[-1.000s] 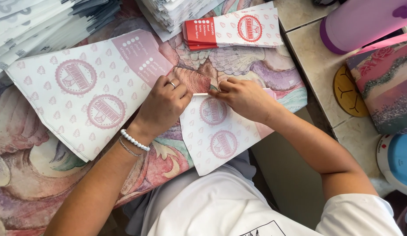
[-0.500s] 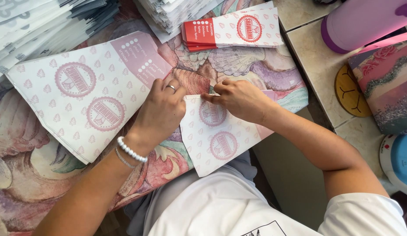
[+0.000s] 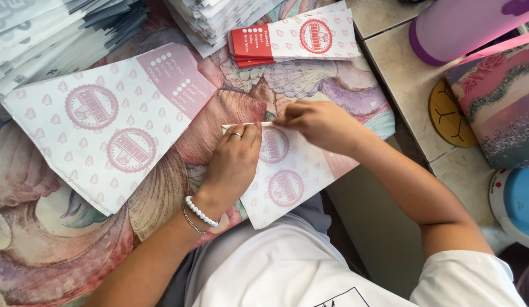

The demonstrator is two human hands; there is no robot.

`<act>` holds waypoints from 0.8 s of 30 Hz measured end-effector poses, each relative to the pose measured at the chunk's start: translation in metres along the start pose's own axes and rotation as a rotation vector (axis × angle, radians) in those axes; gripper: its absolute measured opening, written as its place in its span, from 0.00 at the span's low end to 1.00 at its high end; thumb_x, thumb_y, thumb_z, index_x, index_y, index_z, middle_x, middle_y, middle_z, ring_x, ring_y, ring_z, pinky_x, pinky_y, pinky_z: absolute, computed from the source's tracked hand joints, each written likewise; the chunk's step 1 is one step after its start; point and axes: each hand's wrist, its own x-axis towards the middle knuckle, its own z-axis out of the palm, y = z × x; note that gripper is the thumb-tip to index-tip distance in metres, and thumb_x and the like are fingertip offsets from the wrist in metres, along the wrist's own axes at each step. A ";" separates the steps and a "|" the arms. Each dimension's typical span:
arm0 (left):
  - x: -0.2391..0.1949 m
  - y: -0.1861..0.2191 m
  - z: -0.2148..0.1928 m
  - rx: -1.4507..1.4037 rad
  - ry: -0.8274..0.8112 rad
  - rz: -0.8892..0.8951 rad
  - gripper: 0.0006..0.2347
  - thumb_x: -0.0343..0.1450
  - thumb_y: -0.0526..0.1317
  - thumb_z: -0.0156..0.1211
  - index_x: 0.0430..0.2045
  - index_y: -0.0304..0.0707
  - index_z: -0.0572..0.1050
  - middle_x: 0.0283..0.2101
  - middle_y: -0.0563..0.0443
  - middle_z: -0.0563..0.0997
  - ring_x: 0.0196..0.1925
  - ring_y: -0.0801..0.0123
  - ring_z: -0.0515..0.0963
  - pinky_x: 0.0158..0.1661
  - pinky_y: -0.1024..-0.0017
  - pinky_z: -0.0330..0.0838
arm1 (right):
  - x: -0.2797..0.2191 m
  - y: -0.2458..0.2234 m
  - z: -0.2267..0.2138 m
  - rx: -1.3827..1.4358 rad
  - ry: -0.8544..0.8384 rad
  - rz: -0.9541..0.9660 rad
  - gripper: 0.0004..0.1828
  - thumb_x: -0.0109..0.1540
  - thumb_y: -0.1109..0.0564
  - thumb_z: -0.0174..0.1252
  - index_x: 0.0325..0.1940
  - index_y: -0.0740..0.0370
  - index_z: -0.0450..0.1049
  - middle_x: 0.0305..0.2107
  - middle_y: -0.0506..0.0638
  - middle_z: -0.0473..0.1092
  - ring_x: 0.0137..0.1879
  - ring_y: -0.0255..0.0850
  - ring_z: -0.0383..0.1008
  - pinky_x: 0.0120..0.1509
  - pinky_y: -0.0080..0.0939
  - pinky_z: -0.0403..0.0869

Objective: Folding printed paper sheets into small bags and stacking them.

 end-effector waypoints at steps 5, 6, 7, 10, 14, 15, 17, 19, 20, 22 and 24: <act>0.000 0.004 -0.002 0.064 -0.012 -0.017 0.17 0.72 0.32 0.46 0.55 0.25 0.73 0.48 0.40 0.75 0.55 0.57 0.75 0.59 0.64 0.68 | -0.059 0.040 -0.004 0.044 0.048 0.196 0.12 0.66 0.63 0.56 0.51 0.53 0.80 0.34 0.49 0.72 0.45 0.46 0.76 0.45 0.44 0.77; 0.000 0.005 -0.004 0.073 -0.023 -0.017 0.17 0.72 0.32 0.46 0.55 0.25 0.73 0.50 0.40 0.75 0.57 0.56 0.75 0.60 0.64 0.68 | -0.069 0.046 -0.006 0.066 0.049 0.251 0.09 0.67 0.61 0.58 0.50 0.55 0.80 0.34 0.49 0.73 0.45 0.46 0.77 0.45 0.43 0.77; 0.001 0.005 -0.003 0.071 -0.023 -0.017 0.17 0.72 0.32 0.46 0.55 0.25 0.73 0.50 0.40 0.75 0.57 0.56 0.75 0.60 0.64 0.68 | -0.074 0.048 -0.004 0.066 0.048 0.253 0.09 0.67 0.61 0.58 0.50 0.55 0.80 0.34 0.49 0.73 0.45 0.46 0.77 0.45 0.43 0.77; 0.002 0.006 -0.002 0.128 -0.069 -0.002 0.18 0.72 0.33 0.45 0.57 0.27 0.71 0.49 0.41 0.73 0.54 0.59 0.74 0.60 0.65 0.69 | -0.084 0.051 0.000 0.061 0.071 0.250 0.12 0.68 0.60 0.58 0.54 0.52 0.80 0.33 0.48 0.74 0.43 0.45 0.77 0.44 0.42 0.77; 0.007 0.008 -0.004 0.152 -0.096 -0.012 0.20 0.72 0.34 0.46 0.60 0.30 0.70 0.46 0.45 0.73 0.50 0.62 0.75 0.57 0.65 0.70 | -0.080 0.037 0.000 -0.132 0.055 0.171 0.15 0.65 0.62 0.56 0.55 0.51 0.78 0.31 0.47 0.72 0.43 0.43 0.76 0.43 0.41 0.77; 0.008 0.009 -0.005 0.149 -0.099 -0.020 0.22 0.71 0.34 0.47 0.62 0.32 0.69 0.45 0.47 0.73 0.48 0.62 0.75 0.55 0.64 0.71 | -0.077 0.031 0.000 -0.214 0.042 0.138 0.18 0.64 0.63 0.55 0.57 0.50 0.76 0.30 0.47 0.70 0.41 0.43 0.75 0.42 0.42 0.78; 0.011 0.009 -0.010 0.131 -0.105 -0.021 0.23 0.70 0.35 0.49 0.63 0.36 0.69 0.42 0.49 0.73 0.46 0.64 0.74 0.53 0.65 0.72 | -0.078 0.027 0.001 -0.326 0.034 0.101 0.19 0.65 0.62 0.53 0.58 0.46 0.75 0.29 0.44 0.67 0.40 0.39 0.73 0.42 0.38 0.76; 0.017 0.007 -0.015 0.117 -0.108 -0.021 0.24 0.69 0.36 0.51 0.64 0.40 0.70 0.40 0.52 0.72 0.44 0.65 0.74 0.52 0.65 0.72 | -0.077 0.026 0.002 -0.440 0.029 0.063 0.21 0.66 0.62 0.51 0.59 0.41 0.74 0.28 0.42 0.64 0.39 0.36 0.71 0.42 0.34 0.75; 0.020 0.006 -0.018 0.081 -0.128 -0.032 0.25 0.68 0.35 0.52 0.65 0.45 0.70 0.38 0.53 0.71 0.41 0.65 0.74 0.47 0.66 0.73 | -0.078 0.027 0.003 -0.480 0.006 0.040 0.20 0.66 0.60 0.51 0.59 0.40 0.74 0.28 0.41 0.63 0.39 0.35 0.69 0.42 0.32 0.74; 0.024 0.005 -0.019 0.045 -0.151 -0.044 0.27 0.67 0.35 0.54 0.66 0.49 0.70 0.35 0.54 0.70 0.37 0.66 0.74 0.43 0.66 0.74 | -0.079 0.028 0.005 -0.517 -0.017 0.017 0.20 0.66 0.59 0.51 0.58 0.38 0.74 0.29 0.40 0.62 0.38 0.35 0.67 0.41 0.30 0.73; 0.025 0.005 -0.017 0.052 -0.179 -0.031 0.24 0.67 0.37 0.55 0.61 0.53 0.74 0.35 0.55 0.71 0.37 0.66 0.73 0.41 0.68 0.73 | -0.079 0.029 0.006 -0.549 -0.044 0.007 0.21 0.63 0.59 0.54 0.58 0.38 0.74 0.29 0.40 0.61 0.38 0.34 0.66 0.40 0.31 0.74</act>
